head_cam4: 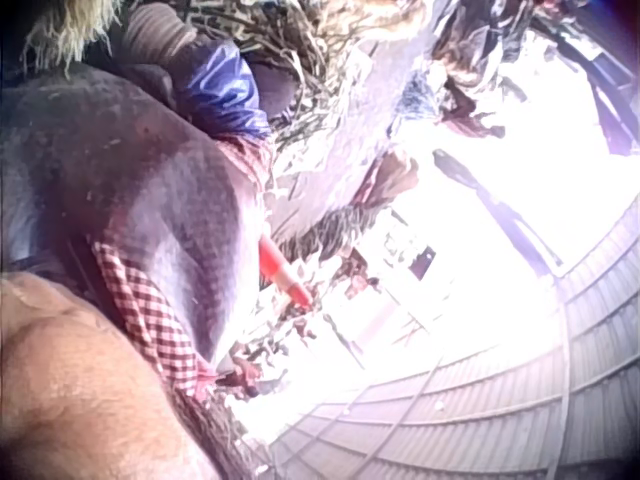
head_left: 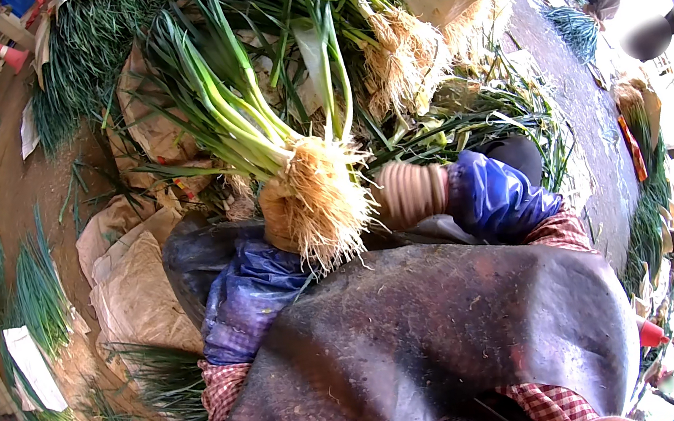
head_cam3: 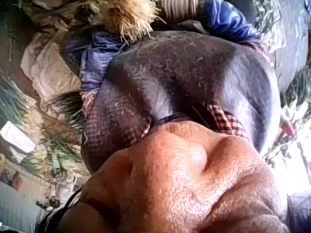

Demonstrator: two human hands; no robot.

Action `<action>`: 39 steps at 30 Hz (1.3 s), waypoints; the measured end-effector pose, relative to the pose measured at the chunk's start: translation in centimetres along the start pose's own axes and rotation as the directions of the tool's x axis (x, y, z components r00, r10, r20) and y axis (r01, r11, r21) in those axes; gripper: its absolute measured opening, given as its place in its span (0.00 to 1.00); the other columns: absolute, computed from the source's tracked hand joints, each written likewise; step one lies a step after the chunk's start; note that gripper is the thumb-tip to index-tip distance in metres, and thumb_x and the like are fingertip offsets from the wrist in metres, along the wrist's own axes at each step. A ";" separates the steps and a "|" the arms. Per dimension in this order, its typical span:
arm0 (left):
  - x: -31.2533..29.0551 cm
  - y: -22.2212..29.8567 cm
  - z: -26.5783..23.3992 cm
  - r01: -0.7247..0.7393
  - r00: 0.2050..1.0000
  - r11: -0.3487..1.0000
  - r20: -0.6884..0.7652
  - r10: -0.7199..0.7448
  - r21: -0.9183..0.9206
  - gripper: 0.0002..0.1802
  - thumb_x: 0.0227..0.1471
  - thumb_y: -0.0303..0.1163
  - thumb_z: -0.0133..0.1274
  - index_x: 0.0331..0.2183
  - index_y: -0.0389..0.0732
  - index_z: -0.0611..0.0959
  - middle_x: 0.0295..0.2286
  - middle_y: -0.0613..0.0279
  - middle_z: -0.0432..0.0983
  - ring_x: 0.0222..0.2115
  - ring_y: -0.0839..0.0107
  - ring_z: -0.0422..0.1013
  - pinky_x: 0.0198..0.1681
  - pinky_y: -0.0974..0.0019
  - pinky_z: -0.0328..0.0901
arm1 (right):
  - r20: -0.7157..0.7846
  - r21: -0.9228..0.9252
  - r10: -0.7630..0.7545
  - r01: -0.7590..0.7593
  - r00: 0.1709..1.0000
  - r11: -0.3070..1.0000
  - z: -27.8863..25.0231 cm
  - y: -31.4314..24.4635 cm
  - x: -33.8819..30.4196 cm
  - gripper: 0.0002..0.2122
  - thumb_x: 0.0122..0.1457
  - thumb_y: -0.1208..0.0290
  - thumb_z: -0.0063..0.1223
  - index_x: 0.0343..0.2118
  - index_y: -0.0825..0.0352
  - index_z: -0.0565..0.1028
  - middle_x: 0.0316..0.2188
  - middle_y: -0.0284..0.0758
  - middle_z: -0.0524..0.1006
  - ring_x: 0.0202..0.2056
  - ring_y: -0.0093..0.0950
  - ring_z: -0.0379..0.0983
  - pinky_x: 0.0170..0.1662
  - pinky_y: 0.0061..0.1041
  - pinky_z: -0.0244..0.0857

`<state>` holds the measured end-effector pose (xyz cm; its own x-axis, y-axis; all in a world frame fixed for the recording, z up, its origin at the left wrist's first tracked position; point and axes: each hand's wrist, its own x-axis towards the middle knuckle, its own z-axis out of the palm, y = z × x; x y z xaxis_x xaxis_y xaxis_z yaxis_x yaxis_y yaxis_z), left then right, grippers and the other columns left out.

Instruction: The person bundles green onions by hand, gathering stalks into a bunch and tying them with a thin strip.

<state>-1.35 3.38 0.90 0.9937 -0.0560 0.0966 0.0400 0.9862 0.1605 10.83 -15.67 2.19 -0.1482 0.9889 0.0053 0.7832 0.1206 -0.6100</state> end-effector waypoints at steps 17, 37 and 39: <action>0.5 -0.6 1.0 0.229 0.968 0.973 -0.096 -0.230 -0.017 0.36 0.46 0.46 0.58 0.51 0.32 0.69 0.31 0.58 0.73 0.28 0.68 0.71 0.32 0.66 0.70 | -0.417 -0.637 0.137 -0.397 0.898 0.661 -7.6 14.0 14.5 0.30 0.46 0.66 0.55 0.56 0.57 0.64 0.58 0.41 0.62 0.58 0.38 0.61 0.57 0.37 0.60; -0.7 -0.2 -0.1 0.151 0.989 0.988 0.015 -0.150 -0.033 0.25 0.48 0.39 0.58 0.45 0.40 0.70 0.35 0.57 0.68 0.36 0.64 0.68 0.41 0.59 0.67 | -0.740 -0.379 0.385 -0.814 0.552 0.440 -13.4 9.4 5.8 0.19 0.53 0.58 0.53 0.47 0.61 0.71 0.43 0.41 0.73 0.45 0.39 0.71 0.47 0.41 0.65; -0.6 -0.3 0.3 0.124 0.992 0.992 0.020 -0.124 -0.002 0.27 0.45 0.37 0.59 0.46 0.40 0.70 0.36 0.57 0.69 0.37 0.63 0.68 0.42 0.58 0.67 | -0.733 -0.436 0.444 -0.857 0.515 0.275 -13.8 13.7 4.5 0.20 0.51 0.57 0.53 0.45 0.61 0.72 0.47 0.41 0.70 0.50 0.40 0.67 0.51 0.43 0.60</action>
<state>-1.95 3.02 1.12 0.9788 -0.1811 0.0958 0.1633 0.9720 0.1689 29.20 -8.36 4.83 0.7141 0.6264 0.3126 0.6056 -0.7767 0.1729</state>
